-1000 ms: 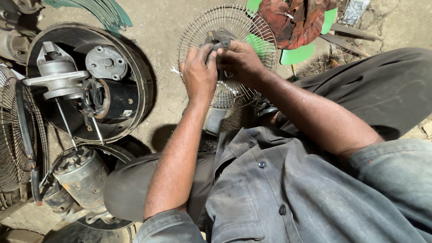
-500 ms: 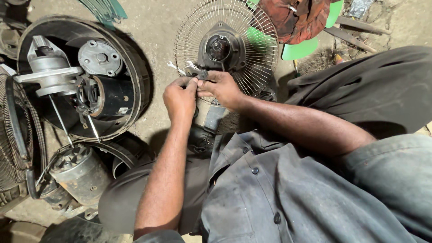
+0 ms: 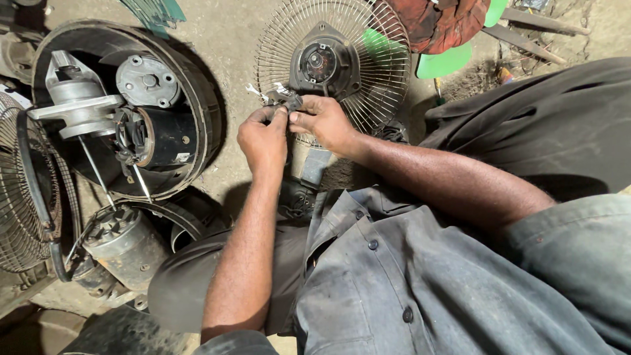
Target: The person sits on the floor and works on a small black plastic component of an electric fan, manipulating wires and small parts with both hands. They then use a sanding block to smooth the surface of a metal fan motor housing.
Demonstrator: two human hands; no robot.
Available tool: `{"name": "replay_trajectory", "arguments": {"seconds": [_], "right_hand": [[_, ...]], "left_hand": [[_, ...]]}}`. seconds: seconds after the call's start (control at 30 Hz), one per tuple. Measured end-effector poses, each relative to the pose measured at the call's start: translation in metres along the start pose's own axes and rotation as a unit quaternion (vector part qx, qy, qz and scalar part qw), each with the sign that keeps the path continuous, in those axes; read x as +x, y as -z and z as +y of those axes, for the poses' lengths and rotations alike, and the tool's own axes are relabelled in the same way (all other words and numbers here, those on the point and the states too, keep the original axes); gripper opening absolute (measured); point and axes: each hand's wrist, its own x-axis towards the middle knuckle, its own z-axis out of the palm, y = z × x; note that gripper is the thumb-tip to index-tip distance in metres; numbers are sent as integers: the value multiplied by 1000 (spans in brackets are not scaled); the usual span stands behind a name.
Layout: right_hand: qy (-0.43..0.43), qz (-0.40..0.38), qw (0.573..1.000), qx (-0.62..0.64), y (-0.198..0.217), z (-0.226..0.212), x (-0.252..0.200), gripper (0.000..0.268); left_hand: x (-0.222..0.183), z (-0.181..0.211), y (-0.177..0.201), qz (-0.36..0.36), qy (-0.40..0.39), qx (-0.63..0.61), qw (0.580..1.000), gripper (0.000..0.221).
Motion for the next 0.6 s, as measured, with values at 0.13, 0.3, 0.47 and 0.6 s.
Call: {"name": "replay_trajectory", "arguments": {"seconds": [0.13,0.3,0.47,0.6], "right_hand": [[21,15,1000,-15,-3,-1,0,24],[39,-4,999,16,-5,-9,-2,27],[31,-14,999,41,-6,-18,-4,29],[9,4,999,39,-1,-24,-1,28]], "left_hand": [[-2,1,-2,15,0,4,1000,26],[-3,-1,-5,-7,53,-59,997,22],[-5,-1,-5,-14,-39,-76,996,19],[-4,3,2,-50,-90,-35,994,22]]}}
